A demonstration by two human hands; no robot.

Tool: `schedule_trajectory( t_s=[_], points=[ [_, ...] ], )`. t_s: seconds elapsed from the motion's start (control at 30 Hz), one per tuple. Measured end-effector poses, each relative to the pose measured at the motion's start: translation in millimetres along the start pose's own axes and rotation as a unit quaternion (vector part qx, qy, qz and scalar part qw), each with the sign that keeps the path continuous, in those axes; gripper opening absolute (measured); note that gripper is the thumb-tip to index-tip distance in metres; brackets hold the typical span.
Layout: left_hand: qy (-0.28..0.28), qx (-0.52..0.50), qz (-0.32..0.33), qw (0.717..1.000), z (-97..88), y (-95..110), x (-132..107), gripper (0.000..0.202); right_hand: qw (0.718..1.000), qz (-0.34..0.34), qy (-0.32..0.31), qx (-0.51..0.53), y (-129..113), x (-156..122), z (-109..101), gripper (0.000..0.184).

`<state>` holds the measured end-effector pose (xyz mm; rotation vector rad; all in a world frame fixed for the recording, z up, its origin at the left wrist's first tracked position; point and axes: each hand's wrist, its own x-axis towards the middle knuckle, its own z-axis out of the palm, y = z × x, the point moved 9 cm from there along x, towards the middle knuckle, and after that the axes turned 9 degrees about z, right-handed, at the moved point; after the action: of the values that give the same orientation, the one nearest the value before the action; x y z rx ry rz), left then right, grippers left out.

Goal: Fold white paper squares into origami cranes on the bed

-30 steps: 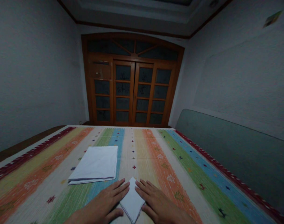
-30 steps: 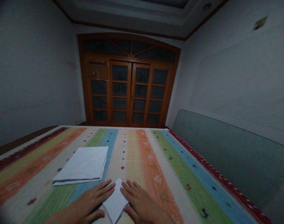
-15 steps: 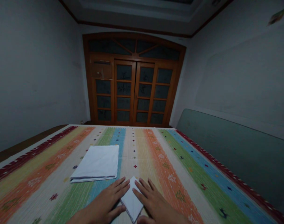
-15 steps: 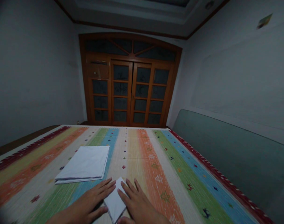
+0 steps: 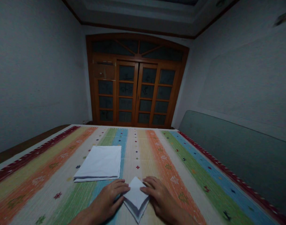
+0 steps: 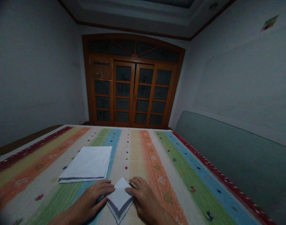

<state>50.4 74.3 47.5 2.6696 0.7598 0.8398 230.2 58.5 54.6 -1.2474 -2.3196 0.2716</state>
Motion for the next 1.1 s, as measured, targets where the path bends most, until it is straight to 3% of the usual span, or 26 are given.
schedule_trajectory(
  t_s=[0.27, 0.53, 0.97, 1.1],
  points=[
    [0.060, -0.003, -0.059, 0.996, -5.0, 3, 8, 0.023, 0.996, 0.058, 0.035, 0.060, -5, -1, 6, 0.040],
    [0.099, -0.021, -0.141, 0.985, -4.5, -11, 6, 0.019, 0.963, 0.173, 0.107, 0.177, 24, 2, 2, 0.033],
    [0.092, -0.018, -0.192, 0.977, 5.4, -12, 19, 0.016, 0.964, 0.176, 0.114, 0.162, 19, 8, 6, 0.034],
    [0.113, -0.051, -0.191, 0.974, 6.0, -12, 16, 0.024, 0.963, 0.163, 0.129, 0.172, 18, 8, 6, 0.039]
  ],
)
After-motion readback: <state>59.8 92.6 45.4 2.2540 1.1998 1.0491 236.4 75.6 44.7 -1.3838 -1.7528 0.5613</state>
